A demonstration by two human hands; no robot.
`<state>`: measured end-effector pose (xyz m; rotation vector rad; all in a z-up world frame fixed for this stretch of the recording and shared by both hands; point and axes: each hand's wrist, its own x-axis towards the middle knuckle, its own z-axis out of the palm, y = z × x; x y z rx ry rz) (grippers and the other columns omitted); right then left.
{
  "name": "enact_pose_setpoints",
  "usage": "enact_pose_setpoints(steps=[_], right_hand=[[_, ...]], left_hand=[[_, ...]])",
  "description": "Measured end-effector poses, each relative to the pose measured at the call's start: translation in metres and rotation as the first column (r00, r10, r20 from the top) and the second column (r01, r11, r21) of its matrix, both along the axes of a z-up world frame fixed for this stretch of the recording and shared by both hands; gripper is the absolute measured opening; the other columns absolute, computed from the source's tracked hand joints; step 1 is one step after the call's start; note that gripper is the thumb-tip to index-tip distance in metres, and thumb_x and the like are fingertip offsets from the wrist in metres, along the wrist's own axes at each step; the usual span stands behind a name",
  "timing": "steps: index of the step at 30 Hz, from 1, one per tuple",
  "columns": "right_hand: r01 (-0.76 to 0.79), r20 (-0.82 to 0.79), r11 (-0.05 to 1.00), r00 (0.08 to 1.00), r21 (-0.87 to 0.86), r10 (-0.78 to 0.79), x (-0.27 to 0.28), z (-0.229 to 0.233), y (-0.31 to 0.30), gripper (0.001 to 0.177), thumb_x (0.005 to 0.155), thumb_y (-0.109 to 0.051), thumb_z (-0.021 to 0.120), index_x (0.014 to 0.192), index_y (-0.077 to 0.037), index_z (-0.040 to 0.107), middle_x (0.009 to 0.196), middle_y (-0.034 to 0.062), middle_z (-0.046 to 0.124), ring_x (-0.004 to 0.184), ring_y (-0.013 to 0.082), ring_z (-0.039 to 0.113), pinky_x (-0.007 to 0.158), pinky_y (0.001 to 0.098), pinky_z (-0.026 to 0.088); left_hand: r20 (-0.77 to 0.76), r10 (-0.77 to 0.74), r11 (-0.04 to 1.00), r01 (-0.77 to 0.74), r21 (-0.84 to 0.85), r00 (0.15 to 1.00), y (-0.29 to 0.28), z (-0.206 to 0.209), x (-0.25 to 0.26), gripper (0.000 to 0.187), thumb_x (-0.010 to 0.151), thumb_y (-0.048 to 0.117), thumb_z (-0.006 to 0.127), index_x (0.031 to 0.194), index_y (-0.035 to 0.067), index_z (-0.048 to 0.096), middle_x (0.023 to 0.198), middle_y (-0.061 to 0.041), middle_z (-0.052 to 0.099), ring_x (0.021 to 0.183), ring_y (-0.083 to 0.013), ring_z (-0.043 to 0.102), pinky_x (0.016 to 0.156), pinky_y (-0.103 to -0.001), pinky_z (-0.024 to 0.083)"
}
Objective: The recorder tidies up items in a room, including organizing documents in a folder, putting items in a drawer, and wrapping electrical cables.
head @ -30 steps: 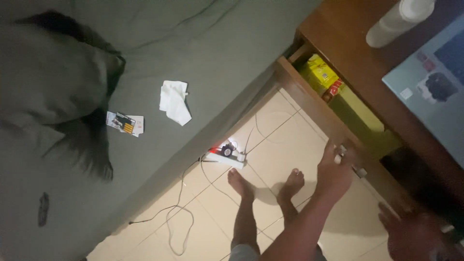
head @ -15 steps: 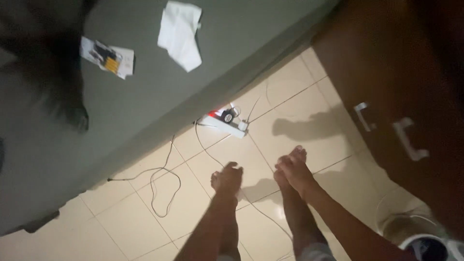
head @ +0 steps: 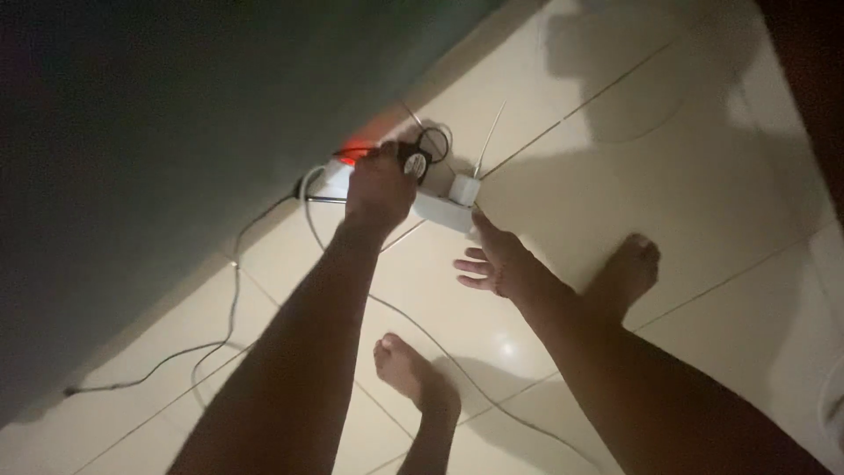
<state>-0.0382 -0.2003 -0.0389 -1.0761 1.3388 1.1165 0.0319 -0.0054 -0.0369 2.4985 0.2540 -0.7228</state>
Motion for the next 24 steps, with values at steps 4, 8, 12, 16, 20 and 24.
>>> enact_pose_setpoints(steps=[4, 8, 12, 16, 20, 24], right_hand=[[0.254, 0.007, 0.957, 0.966, 0.139, -0.257, -0.009, -0.065, 0.012, 0.070, 0.095, -0.056, 0.056, 0.150, -0.017, 0.037, 0.140, 0.0154, 0.054, 0.123, 0.0345, 0.063, 0.101, 0.0514, 0.051], [0.299, 0.115, 0.930, 0.938, 0.211, -0.328, -0.034, -0.088, 0.005, 0.056, 0.093, -0.043, 0.059, 0.141, -0.016, 0.047, 0.136, 0.0150, 0.060, 0.120, 0.0320, 0.065, 0.101, 0.0497, 0.052], [0.328, 0.177, 0.930, 0.918, 0.163, -0.355, -0.010, -0.051, 0.012, 0.046, 0.095, -0.034, 0.058, 0.135, -0.014, 0.050, 0.130, 0.0118, 0.061, 0.117, 0.0316, 0.065, 0.099, 0.0511, 0.051], [0.420, 0.111, 0.894, 0.892, 0.158, -0.439, 0.015, -0.058, 0.020, 0.050, 0.096, -0.043, 0.058, 0.132, -0.009, 0.055, 0.123, 0.0179, 0.063, 0.107, 0.0321, 0.068, 0.095, 0.0499, 0.053], [0.366, 0.073, 0.928, 0.926, 0.073, -0.371, 0.026, -0.078, 0.021, 0.050, 0.096, -0.038, 0.060, 0.132, -0.005, 0.055, 0.122, 0.0218, 0.067, 0.102, 0.0293, 0.071, 0.091, 0.0465, 0.057], [0.208, 0.286, 0.964, 0.925, 0.166, -0.249, 0.012, -0.085, 0.005, 0.049, 0.094, -0.026, 0.062, 0.137, -0.006, 0.052, 0.121, 0.0172, 0.061, 0.094, 0.0270, 0.069, 0.084, 0.0390, 0.058]], left_hand=[[-0.076, -0.100, 0.987, 0.108, 0.120, 0.992, -0.005, -0.061, 0.018, 0.056, 0.091, 0.035, 0.070, 0.128, 0.000, 0.047, 0.123, -0.025, 0.061, 0.114, -0.0408, 0.062, 0.096, -0.051, 0.050], [-0.048, -0.154, 0.969, 0.160, 0.188, 0.987, 0.004, -0.074, -0.008, 0.065, 0.087, 0.035, 0.073, 0.133, 0.000, 0.044, 0.127, -0.024, 0.057, 0.116, -0.0394, 0.060, 0.096, -0.051, 0.051], [-0.008, -0.108, 0.979, 0.108, 0.173, 0.994, 0.005, -0.053, -0.004, 0.066, 0.083, 0.034, 0.076, 0.135, 0.006, 0.045, 0.127, -0.019, 0.059, 0.118, -0.0361, 0.059, 0.094, -0.052, 0.050], [-0.031, -0.144, 0.959, 0.147, 0.241, 0.989, 0.017, -0.088, -0.011, 0.070, 0.091, 0.039, 0.072, 0.138, -0.001, 0.041, 0.121, -0.018, 0.063, 0.112, -0.0342, 0.062, 0.091, -0.050, 0.051], [-0.053, -0.095, 0.962, 0.106, 0.253, 0.994, 0.017, -0.067, -0.015, 0.072, 0.088, 0.039, 0.074, 0.139, -0.001, 0.042, 0.118, -0.019, 0.066, 0.108, -0.0331, 0.066, 0.090, -0.049, 0.052], [-0.089, 0.102, 0.992, -0.095, 0.084, 0.991, 0.019, -0.049, -0.032, 0.060, 0.088, 0.044, 0.076, 0.128, 0.005, 0.052, 0.115, -0.020, 0.068, 0.110, -0.0366, 0.066, 0.094, -0.050, 0.050]])
